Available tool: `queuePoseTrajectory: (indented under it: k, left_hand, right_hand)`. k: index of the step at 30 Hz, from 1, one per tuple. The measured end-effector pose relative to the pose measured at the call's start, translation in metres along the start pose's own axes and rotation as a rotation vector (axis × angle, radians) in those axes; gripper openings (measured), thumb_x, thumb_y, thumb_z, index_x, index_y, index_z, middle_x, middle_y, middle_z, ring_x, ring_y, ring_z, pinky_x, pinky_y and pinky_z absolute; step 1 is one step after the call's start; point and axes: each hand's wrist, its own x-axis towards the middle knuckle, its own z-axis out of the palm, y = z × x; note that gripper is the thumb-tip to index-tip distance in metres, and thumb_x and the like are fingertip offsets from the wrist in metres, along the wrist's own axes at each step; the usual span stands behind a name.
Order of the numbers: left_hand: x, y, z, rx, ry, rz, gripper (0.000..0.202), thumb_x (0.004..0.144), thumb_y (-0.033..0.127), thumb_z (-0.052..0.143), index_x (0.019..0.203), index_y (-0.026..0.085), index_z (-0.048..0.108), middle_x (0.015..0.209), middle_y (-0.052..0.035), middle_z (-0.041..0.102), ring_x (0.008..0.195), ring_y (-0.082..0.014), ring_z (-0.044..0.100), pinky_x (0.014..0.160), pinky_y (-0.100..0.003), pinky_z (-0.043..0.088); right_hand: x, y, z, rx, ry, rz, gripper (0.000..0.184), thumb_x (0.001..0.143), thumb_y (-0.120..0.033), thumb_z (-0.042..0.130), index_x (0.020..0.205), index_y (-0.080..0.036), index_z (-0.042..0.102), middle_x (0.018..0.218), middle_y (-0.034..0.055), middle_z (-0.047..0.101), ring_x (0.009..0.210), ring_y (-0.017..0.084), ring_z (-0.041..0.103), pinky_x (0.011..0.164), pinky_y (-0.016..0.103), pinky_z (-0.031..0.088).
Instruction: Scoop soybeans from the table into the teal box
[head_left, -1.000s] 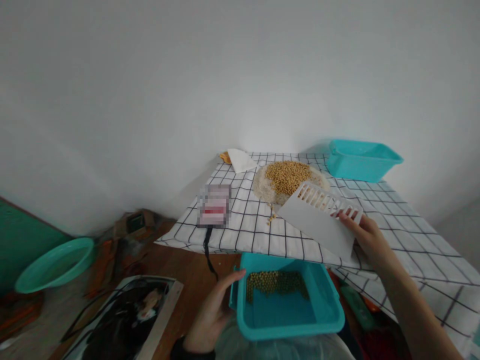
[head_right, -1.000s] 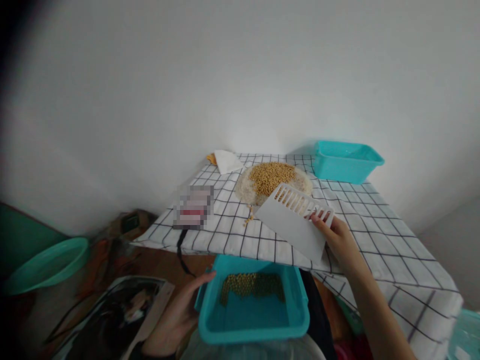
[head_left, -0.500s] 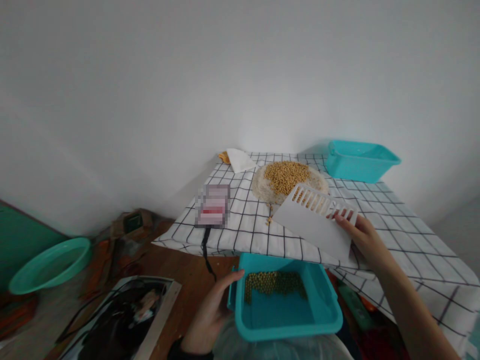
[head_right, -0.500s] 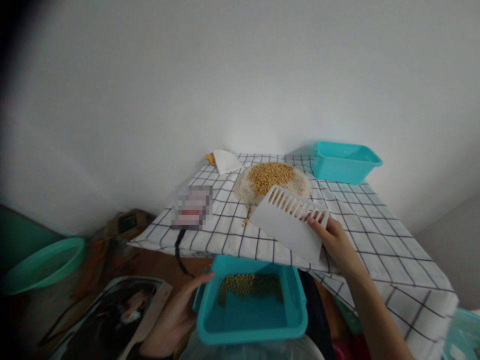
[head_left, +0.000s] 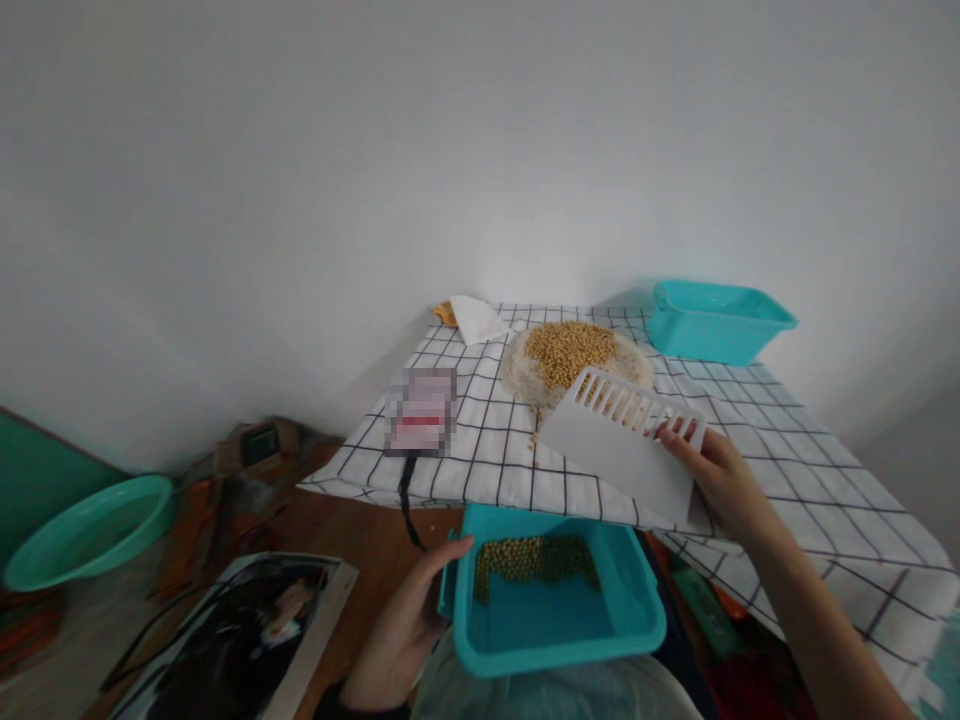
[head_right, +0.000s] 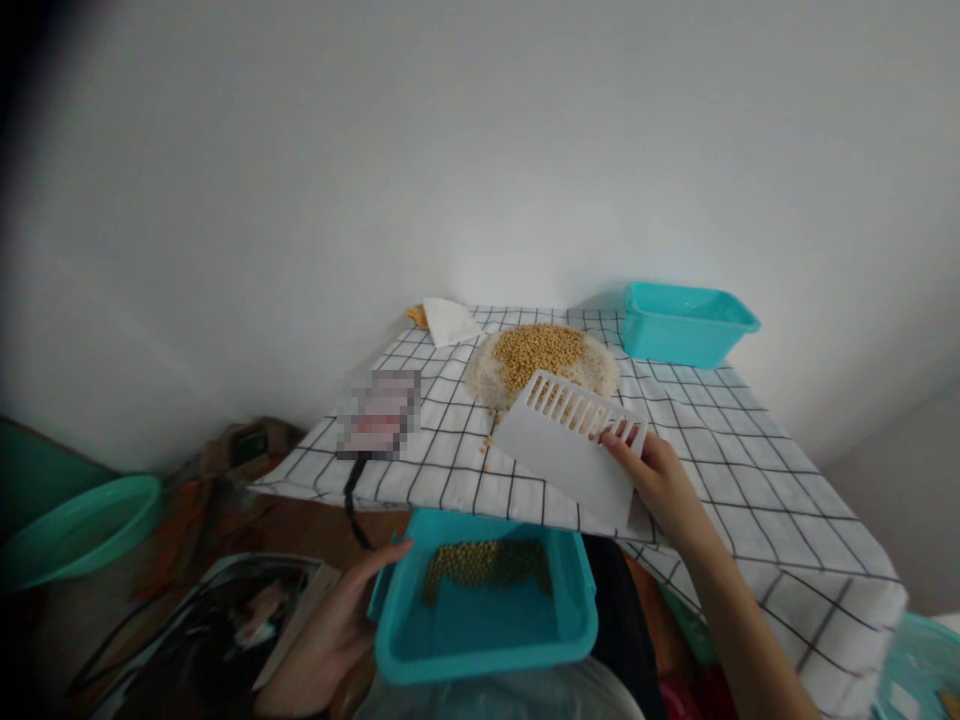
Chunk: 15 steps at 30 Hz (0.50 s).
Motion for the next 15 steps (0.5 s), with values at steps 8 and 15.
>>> queuePoseTrajectory:
  k: [8, 15]
  left_hand:
    - [-0.012, 0.011, 0.013, 0.010, -0.045, -0.103, 0.010, 0.064, 0.030, 0.076, 0.060, 0.021, 0.074, 0.080, -0.0123, 0.080, 0.102, -0.0333, 0.068, 0.091, -0.041, 0.052]
    - [-0.007, 0.002, 0.001, 0.088, -0.026, 0.044, 0.003, 0.064, 0.024, 0.075, 0.067, 0.023, 0.076, 0.079, -0.0053, 0.081, 0.110, -0.0339, 0.065, 0.089, -0.038, 0.053]
  right_hand:
    - [0.005, -0.002, 0.009, -0.008, 0.049, 0.005, 0.038, 0.080, -0.052, 0.062, 0.089, -0.016, 0.069, 0.082, 0.0067, 0.072, 0.067, 0.023, 0.063, 0.052, 0.028, 0.045]
    - [0.013, -0.009, 0.019, 0.023, -0.015, -0.051, 0.036, 0.081, -0.050, 0.062, 0.094, -0.016, 0.070, 0.092, 0.0073, 0.073, 0.078, 0.024, 0.065, 0.065, 0.030, 0.049]
